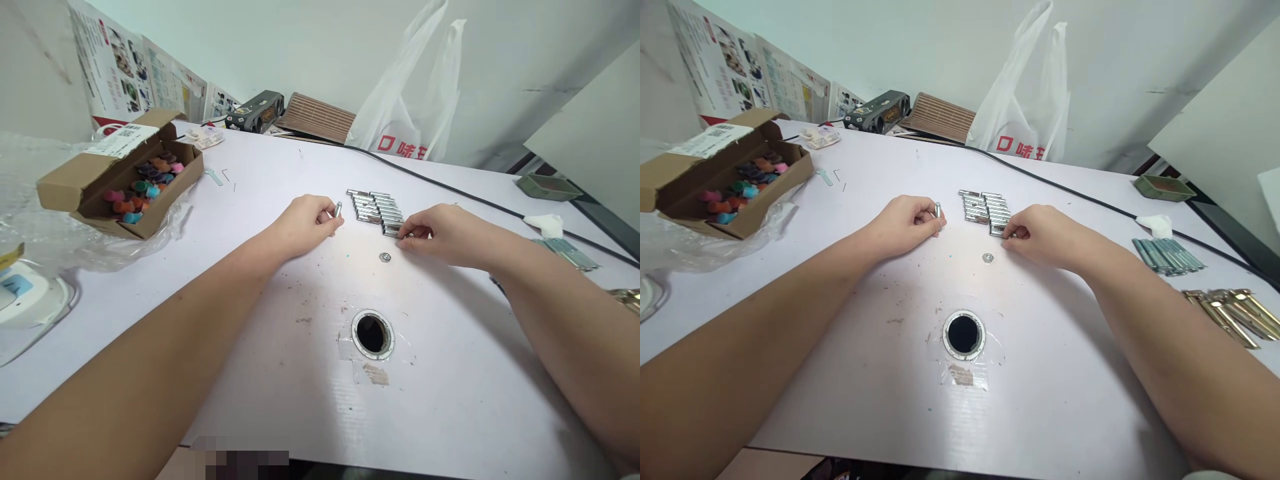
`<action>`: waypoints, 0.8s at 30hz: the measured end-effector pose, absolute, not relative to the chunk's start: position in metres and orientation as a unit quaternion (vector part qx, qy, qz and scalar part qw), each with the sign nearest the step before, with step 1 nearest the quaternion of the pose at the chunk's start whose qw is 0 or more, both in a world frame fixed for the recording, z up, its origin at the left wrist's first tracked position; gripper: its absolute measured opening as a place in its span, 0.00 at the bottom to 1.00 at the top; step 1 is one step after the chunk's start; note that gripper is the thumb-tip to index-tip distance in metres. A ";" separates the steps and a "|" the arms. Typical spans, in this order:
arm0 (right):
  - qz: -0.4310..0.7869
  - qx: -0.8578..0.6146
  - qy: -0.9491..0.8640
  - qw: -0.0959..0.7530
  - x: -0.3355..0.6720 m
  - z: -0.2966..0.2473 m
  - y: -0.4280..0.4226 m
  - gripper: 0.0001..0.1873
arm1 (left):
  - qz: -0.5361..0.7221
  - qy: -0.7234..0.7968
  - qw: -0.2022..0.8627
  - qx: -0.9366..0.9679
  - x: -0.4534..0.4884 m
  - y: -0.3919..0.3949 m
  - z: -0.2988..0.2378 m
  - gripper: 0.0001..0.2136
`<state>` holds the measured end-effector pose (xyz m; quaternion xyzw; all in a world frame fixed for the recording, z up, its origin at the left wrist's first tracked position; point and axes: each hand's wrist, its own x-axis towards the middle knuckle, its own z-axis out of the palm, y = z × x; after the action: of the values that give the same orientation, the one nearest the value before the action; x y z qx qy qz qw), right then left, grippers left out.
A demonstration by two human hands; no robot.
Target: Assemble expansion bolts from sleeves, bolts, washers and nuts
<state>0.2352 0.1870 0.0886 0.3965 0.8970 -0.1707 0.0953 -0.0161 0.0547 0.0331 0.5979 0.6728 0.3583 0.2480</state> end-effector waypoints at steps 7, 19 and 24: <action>-0.127 0.407 0.902 0.070 0.232 0.083 0.186 0.11 | 0.359 0.675 0.253 0.593 -0.013 0.054 0.036 0.11; -0.144 0.355 0.918 0.100 0.222 0.109 0.180 0.11 | 0.366 0.665 0.253 0.601 -0.015 0.055 0.032 0.11; -0.081 0.338 0.932 0.105 0.180 0.148 0.181 0.10 | 0.374 0.660 0.252 0.601 -0.013 0.054 0.034 0.13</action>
<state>0.1803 0.1811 0.1483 0.3380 0.9318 -0.0805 0.1047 -0.0132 0.0542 0.0338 0.6008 0.6598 0.3742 0.2524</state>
